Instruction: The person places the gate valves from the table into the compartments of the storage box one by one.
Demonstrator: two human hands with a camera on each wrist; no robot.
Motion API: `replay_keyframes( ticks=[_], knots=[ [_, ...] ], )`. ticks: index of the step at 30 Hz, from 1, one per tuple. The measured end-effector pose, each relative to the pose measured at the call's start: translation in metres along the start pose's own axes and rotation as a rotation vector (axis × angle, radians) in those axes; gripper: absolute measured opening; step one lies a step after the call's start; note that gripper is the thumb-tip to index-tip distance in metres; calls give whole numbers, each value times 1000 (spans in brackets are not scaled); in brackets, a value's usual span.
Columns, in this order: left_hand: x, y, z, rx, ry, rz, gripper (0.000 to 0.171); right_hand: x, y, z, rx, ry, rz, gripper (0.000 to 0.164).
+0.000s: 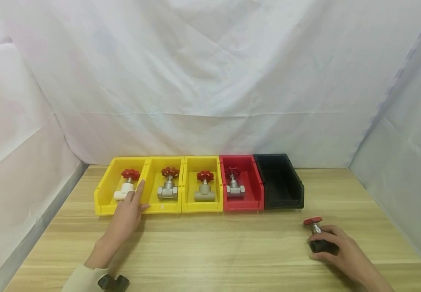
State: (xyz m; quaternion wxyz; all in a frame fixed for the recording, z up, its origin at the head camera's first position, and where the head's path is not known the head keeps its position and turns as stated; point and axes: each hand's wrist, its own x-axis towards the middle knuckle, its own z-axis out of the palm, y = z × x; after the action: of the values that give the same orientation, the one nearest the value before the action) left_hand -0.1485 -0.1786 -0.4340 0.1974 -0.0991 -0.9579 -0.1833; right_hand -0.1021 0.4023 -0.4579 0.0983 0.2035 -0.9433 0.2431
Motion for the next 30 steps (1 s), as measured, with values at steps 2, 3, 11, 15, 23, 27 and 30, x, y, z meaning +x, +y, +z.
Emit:
replay_keyframes(
  ticks=[2, 3, 11, 15, 23, 27, 30],
  knots=[
    [0, 0, 0, 2, 2, 4, 73, 1, -1, -1, -7, 4, 2, 42],
    [1, 0, 1, 4, 2, 5, 73, 2, -1, -1, -14, 7, -1, 42],
    [1, 1, 2, -2, 9, 13, 72, 5, -8, -3, -3, 58, -41, 46],
    [-2, 0, 2, 3, 14, 15, 72, 6, -15, -2, 16, 72, -88, 48],
    [-1, -1, 1, 14, 20, 24, 72, 12, -27, -4, 22, 61, -78, 48],
    [-1, 0, 1, 12, 34, 29, 72, 18, -30, -9, 19, 61, -91, 48],
    [-1, 0, 1, 10, 41, 26, 71, 24, -30, -13, 14, 54, -119, 48]
  ],
)
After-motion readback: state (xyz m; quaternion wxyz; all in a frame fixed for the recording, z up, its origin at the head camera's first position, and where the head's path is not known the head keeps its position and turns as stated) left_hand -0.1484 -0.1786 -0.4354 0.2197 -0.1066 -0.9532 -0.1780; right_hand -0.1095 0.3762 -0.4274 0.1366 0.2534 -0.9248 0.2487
